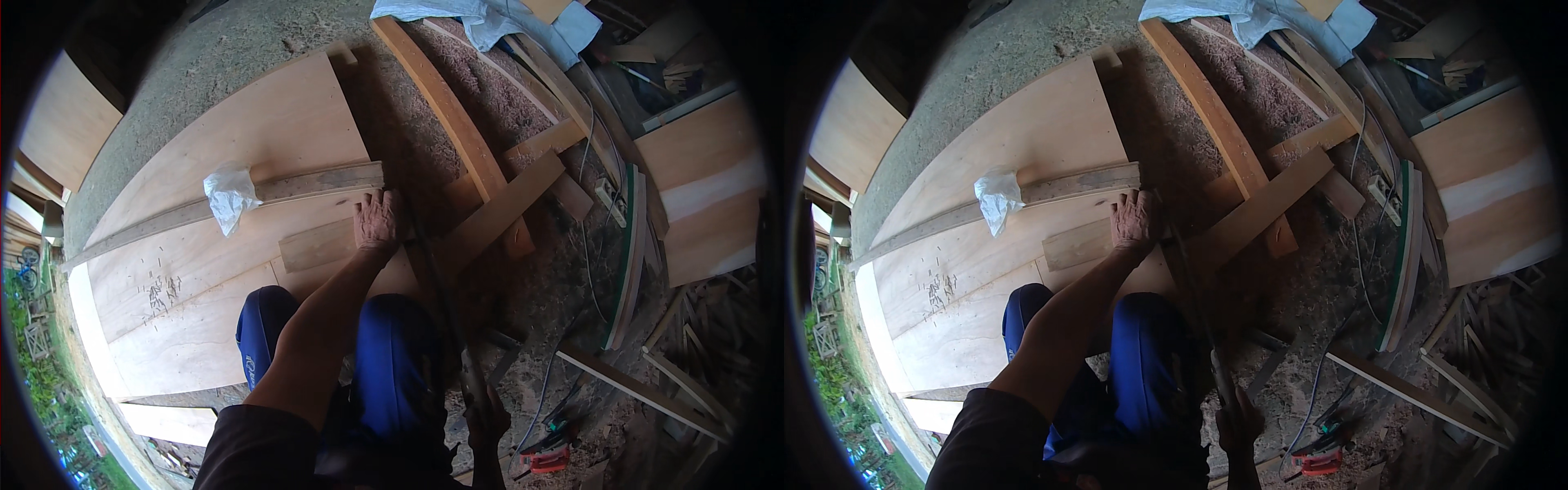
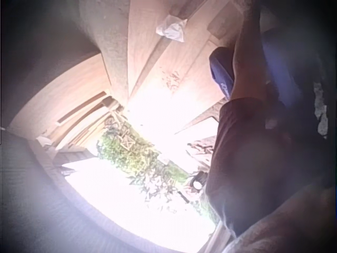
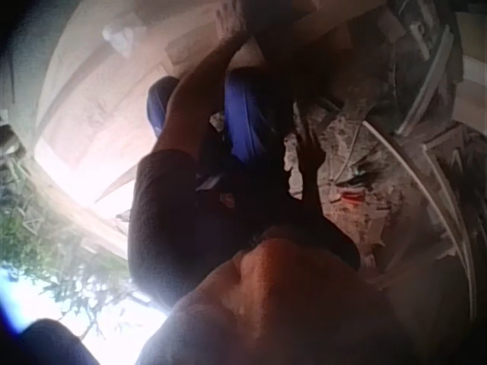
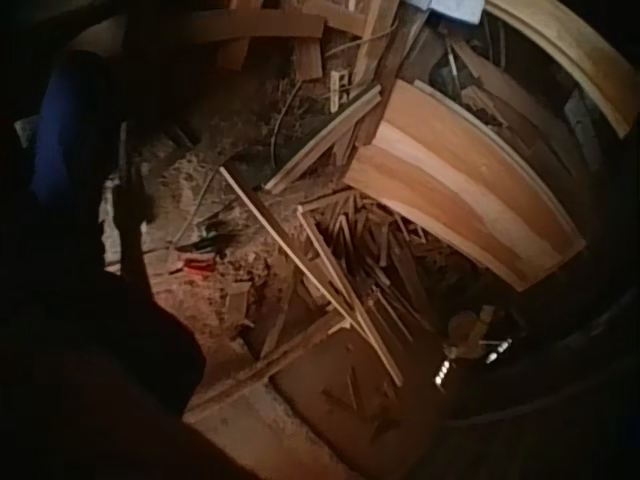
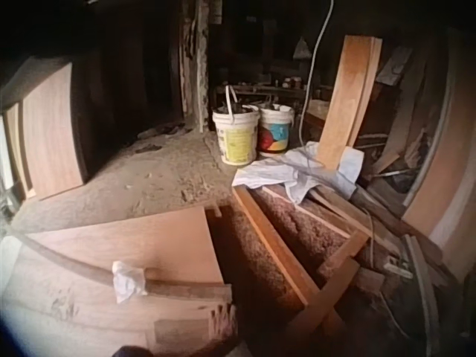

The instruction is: The person sits on the floor of a workshop and assembles a wooden structure. They use a hammer to drive nails into a large wooden panel and attach smaller wooden strips to it. The person also wipes the surface of the wood with a cloth and lifts the assembled panel at the end.

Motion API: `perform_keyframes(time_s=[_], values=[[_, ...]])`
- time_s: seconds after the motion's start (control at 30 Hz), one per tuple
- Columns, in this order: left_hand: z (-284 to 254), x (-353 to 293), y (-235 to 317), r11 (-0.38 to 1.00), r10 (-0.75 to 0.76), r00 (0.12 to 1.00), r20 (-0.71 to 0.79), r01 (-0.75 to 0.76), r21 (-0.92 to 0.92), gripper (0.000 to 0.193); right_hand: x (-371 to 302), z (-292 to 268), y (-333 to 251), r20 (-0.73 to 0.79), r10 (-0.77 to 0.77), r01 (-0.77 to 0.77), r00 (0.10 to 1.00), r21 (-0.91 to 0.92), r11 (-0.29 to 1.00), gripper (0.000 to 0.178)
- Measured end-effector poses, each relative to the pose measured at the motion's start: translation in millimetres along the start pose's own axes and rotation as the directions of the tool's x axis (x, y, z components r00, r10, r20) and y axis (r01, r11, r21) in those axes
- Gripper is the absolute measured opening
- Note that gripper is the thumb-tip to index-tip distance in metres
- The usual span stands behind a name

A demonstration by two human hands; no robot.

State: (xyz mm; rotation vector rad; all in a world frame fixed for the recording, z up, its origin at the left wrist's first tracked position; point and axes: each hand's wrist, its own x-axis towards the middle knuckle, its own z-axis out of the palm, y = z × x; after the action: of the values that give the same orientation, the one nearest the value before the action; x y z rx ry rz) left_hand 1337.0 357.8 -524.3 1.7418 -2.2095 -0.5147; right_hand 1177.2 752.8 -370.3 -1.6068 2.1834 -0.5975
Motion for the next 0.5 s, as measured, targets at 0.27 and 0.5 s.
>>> perform_keyframes(time_s=[0.27,0.5], values=[[2,-10,-14,0.975,0.194,0.956,0.222,-0.164,-0.148,0.043,19,-11,-10,-0.265,-0.015,0.026,0.964,0.041,0.999,0.042],[-40,8,-43,0.818,0.547,0.834,0.077,-0.552,0.163,0.046,10,-6,-36,-0.348,0.070,0.047,0.935,0.317,0.947,0.040]])
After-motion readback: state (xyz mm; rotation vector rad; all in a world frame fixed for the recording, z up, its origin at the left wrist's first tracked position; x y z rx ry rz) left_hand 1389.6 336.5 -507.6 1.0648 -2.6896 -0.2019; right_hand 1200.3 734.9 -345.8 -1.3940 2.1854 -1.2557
